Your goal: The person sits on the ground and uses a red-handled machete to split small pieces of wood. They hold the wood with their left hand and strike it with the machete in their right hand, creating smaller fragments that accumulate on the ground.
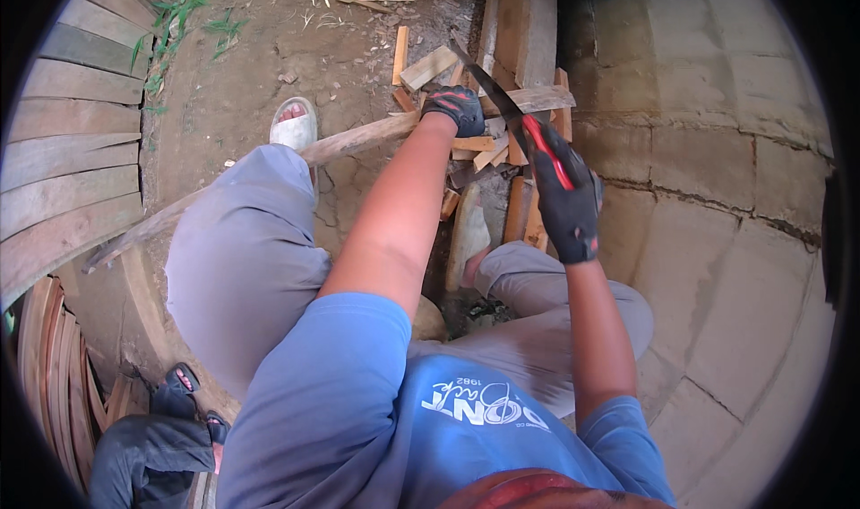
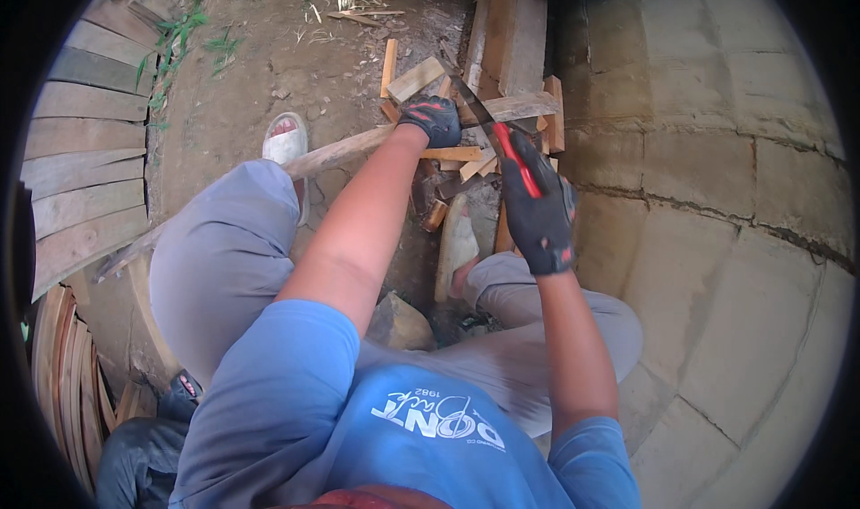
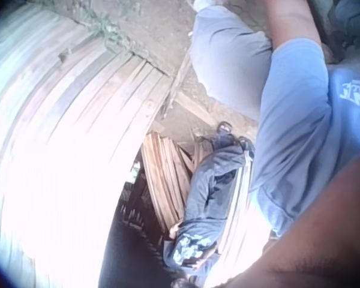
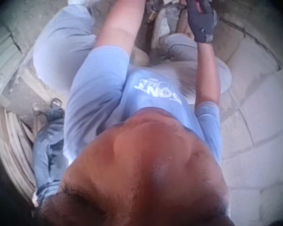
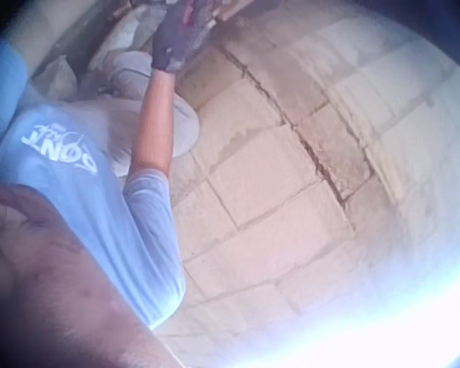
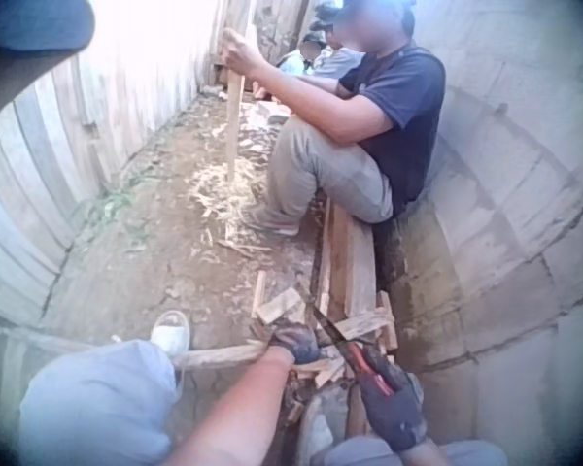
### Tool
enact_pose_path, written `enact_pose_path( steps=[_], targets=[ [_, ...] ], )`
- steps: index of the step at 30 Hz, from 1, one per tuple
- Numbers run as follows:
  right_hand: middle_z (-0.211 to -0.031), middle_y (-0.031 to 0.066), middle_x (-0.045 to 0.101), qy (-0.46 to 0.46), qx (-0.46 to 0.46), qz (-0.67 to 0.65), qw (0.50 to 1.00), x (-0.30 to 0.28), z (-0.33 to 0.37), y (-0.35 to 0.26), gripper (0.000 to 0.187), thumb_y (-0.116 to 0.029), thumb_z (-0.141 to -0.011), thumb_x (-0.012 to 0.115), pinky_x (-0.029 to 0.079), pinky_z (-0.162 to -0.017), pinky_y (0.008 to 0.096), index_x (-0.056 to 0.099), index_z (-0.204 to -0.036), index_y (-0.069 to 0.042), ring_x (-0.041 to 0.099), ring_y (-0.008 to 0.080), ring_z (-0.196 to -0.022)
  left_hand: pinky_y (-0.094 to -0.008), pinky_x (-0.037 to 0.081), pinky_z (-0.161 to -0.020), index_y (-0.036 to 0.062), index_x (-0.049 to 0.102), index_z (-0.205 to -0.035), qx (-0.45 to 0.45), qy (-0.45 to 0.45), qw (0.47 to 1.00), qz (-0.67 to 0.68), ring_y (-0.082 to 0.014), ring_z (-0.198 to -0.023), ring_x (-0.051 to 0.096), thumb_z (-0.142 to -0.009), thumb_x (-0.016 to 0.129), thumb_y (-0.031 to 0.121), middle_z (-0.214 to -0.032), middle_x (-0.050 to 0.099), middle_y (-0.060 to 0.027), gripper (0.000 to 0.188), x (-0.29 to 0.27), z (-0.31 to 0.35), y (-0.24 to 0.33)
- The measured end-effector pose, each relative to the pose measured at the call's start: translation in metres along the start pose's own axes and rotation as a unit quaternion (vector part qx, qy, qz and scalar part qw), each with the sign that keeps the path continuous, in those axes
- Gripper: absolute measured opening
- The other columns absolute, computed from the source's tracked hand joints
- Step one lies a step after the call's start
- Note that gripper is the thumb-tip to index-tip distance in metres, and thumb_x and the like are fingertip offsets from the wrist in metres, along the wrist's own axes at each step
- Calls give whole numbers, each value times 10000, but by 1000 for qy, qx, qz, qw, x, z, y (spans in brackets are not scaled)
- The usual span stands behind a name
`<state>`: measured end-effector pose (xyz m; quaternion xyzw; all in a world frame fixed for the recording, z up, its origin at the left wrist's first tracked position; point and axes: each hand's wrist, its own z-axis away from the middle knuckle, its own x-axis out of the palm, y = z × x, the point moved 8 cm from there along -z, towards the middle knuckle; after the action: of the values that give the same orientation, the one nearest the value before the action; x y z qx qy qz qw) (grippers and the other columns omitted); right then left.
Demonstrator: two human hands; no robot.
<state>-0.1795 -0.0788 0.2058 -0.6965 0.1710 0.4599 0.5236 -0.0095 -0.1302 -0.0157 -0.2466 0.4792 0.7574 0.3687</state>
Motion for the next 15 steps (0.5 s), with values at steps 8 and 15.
enact_pose_path(
  steps=[8, 15],
  targets=[
    [-1313, 165, 753, -13, 35, 24, 999, 90, -101, 38, 475, -438, -1022, 626, 517, -1090, 464, 751, -1351, -119, 688, 397, -1246, -467, 561, -1066, 59, 788, -1227, -14, 13, 1000, -11, -364, -1223, 722, -917, 637, 297, -1301, 746, -223, 419, 7, 0, -1],
    [-1366, 177, 735, -32, 59, -62, 996, 49, -53, 38, 434, -325, -1035, 678, 516, -1083, 431, 715, -1415, -118, 704, 352, -1265, -467, 561, -1067, 28, 774, -1227, -8, 19, 1000, -18, -369, -1234, 717, -920, 615, 303, -1319, 738, -233, 442, 1, 1, 1]
  ],
)
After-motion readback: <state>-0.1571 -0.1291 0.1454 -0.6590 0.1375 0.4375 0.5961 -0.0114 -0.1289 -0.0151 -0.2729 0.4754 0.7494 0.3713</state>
